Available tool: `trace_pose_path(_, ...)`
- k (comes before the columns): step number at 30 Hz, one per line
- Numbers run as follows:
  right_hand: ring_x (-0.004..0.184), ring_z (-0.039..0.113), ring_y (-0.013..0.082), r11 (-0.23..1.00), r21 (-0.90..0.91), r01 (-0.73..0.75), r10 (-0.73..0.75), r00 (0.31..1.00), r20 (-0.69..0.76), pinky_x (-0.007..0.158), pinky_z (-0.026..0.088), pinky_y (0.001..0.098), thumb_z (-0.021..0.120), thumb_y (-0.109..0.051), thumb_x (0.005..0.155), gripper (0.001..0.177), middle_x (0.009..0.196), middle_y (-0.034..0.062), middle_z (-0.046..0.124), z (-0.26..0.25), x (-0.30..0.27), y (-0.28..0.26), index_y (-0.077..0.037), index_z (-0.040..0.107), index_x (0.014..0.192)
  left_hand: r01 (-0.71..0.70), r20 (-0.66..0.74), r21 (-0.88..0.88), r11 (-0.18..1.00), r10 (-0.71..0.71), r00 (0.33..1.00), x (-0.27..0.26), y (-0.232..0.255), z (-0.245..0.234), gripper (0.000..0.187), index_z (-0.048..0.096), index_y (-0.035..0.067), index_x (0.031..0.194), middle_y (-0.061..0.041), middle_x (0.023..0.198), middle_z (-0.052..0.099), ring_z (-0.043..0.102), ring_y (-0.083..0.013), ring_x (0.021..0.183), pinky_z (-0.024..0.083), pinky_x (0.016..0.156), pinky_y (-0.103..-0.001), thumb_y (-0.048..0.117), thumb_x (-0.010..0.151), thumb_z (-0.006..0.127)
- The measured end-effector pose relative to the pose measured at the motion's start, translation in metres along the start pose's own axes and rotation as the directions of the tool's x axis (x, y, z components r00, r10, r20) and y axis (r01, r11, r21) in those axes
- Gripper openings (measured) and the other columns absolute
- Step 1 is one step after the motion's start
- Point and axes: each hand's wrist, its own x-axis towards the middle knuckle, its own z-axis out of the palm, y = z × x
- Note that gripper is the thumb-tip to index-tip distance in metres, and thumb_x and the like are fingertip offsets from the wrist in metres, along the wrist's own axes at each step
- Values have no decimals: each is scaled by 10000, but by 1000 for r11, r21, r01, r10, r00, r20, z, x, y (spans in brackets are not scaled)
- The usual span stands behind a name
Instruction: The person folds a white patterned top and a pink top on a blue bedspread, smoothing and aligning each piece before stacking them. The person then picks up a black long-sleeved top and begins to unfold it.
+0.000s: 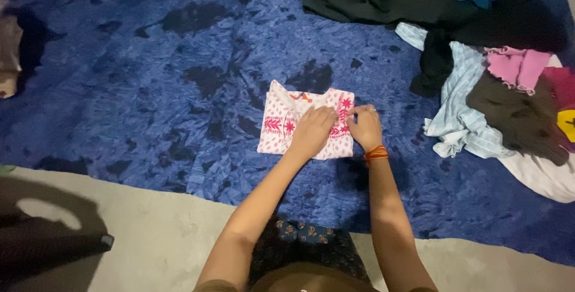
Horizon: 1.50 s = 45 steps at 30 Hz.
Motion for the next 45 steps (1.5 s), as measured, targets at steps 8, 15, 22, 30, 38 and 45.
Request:
trace_pose_path(8,1413,406,518,979,67,194,-185,976,-116,1192,327,502,628,-132,922,581,1536,382,403,10,2,-66,151,494,1412,365,-447,-313,877,-475,758,-14,-55,-33,415,649,28,1290,-186,1294,663,586,-379,1252,429,1124,-467,3,899,510)
trace_pose_path(15,1499,299,473,990,24,141,-141,990,-32,1226,269,519,585,-128,935,672,1603,350,308,49,9,-70,136,362,1512,592,-99,-48,805,-594,799,-25,-108,1,641,370,-109,1499,-303,1548,408,386,-429,1438,299,1197,-516,59,893,494)
trace_pose_path(22,1527,255,396,992,-114,49,-31,987,156,1216,199,567,535,-398,1000,724,1634,241,307,64,-7,-62,52,355,1537,573,18,98,814,-577,817,-38,-92,1,632,347,-76,1530,-243,1625,321,283,-400,1521,231,1209,-604,128,951,495)
trace_pose_path(30,1575,169,341,969,-231,-86,119,984,133,1230,108,609,455,-611,985,885,1677,194,234,60,-6,-53,33,295,1571,475,101,214,853,-503,858,-47,-84,-26,684,377,76,1557,-190,1671,253,208,-421,1518,137,1168,-692,446,992,492)
trace_pose_path(38,1570,110,344,951,-279,-135,177,976,129,1197,63,669,466,-674,941,949,1709,166,144,49,-5,-34,-24,257,1601,533,258,340,775,-622,739,-38,-81,-38,779,438,213,1538,-199,1658,228,150,-437,1536,-4,1169,-718,661,904,503)
trace_pose_path(45,1570,111,344,962,-218,-168,199,972,128,1200,51,669,484,-651,942,929,1704,155,148,49,-3,-32,-24,273,1594,553,183,206,807,-587,788,-45,-88,-32,681,537,206,1472,-232,1632,271,209,-417,1523,51,1176,-710,573,901,585)
